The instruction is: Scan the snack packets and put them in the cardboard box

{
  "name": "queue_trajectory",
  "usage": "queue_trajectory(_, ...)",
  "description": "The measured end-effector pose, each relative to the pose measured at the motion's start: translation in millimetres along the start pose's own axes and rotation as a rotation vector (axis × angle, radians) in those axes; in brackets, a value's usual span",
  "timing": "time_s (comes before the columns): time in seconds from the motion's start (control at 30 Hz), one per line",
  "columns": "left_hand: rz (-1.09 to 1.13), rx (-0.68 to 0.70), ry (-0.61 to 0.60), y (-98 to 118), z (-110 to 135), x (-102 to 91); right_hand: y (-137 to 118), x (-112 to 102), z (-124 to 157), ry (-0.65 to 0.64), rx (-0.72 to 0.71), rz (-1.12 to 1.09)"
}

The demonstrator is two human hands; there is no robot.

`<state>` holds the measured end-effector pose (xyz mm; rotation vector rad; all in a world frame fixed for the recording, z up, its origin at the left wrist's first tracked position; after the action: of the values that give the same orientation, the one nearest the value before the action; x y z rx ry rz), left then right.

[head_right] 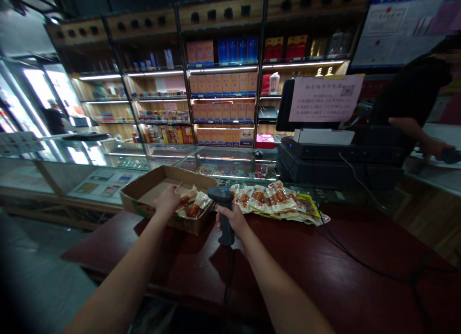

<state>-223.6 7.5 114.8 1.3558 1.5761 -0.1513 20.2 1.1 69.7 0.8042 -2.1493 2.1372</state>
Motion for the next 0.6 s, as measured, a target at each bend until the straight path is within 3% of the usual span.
queue_trajectory(0.13, 0.228, 0.227, 0.16, 30.9, 16.1, 1.6, -7.8, -24.1, 5.8, 0.079, -0.015, 0.013)
queue_trajectory(0.2, 0.399, 0.3, 0.127, 53.4, 35.1, 10.0, -13.0, -40.4, 9.2, 0.14, -0.025, 0.014)
queue_trajectory(0.3, 0.55, 0.374, -0.031, 87.5, 69.0, 34.1, -19.8, -67.9, 15.1, 0.246, -0.065, 0.004)
queue_trajectory(0.43, 0.462, 0.392, -0.08, 114.0, 94.2, 73.2, -18.1, -103.1, 23.1, 0.375, -0.123, -0.033)
queue_trajectory(0.6, 0.152, 0.313, -0.105, 121.9, 92.0, 113.8, -5.0, -123.9, 28.0, 0.437, -0.14, -0.1)
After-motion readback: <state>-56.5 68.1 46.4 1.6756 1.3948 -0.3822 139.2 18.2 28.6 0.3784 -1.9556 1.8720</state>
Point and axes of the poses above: each hand's wrist, its own z-axis away from the middle knuckle, its own x-axis out of the palm, y = z × x, the point moved 4 cm from there along -z, towards the middle knuckle, and after that the axes turned 8 degrees about y, right-handed, at the moved point
